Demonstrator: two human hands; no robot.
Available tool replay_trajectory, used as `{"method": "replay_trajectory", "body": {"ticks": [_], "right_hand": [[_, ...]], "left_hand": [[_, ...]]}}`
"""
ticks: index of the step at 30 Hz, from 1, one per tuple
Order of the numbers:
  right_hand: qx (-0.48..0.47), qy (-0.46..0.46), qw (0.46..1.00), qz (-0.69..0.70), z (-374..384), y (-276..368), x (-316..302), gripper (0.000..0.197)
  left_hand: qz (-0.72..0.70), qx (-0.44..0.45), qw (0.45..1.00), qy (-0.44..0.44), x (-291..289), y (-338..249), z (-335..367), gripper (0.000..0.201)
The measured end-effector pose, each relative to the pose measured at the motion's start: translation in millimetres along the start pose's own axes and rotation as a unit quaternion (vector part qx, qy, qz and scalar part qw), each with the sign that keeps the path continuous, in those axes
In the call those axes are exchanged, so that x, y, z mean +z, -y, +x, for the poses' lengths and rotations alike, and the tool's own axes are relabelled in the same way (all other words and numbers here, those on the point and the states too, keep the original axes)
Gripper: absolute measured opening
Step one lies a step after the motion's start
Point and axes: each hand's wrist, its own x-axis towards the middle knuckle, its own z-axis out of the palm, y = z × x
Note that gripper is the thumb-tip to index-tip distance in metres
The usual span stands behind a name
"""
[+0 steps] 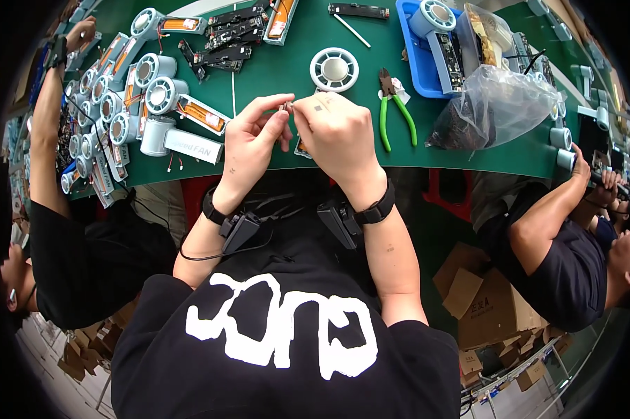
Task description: The person connects a circuit board to a fan assembly by hand, fits the board into the housing, and sets the unit aside. They then repeat the process with a second fan assembly and circuit board.
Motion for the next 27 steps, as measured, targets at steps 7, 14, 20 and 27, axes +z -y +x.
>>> {"method": "replay_trajectory", "body": {"ticks": [7,14,20,27], "right_hand": [[-0.012,0.079,0.995,-0.055,10.9,3.7,-5.5,0.009],[-0.016,0.068,0.995,0.067,20.8,-20.9,-19.9,0.009],[-0.044,0.160,0.985,0.054,35.1,-24.1,-31.2,0.012],[-0.051,0.177,0.981,0.064,32.8,-24.3,-33.6,0.013]], "left_hand": [[0.154,0.076,0.984,-0.039,-0.9,-5.4,2.2,0.022],[0.012,-0.010,0.998,0.057,-14.3,-5.7,6.7,0.028],[0.107,0.023,0.990,0.088,-17.8,-12.1,9.7,0.029],[0.155,0.057,0.983,0.076,-11.5,-18.3,5.4,0.030]]}}
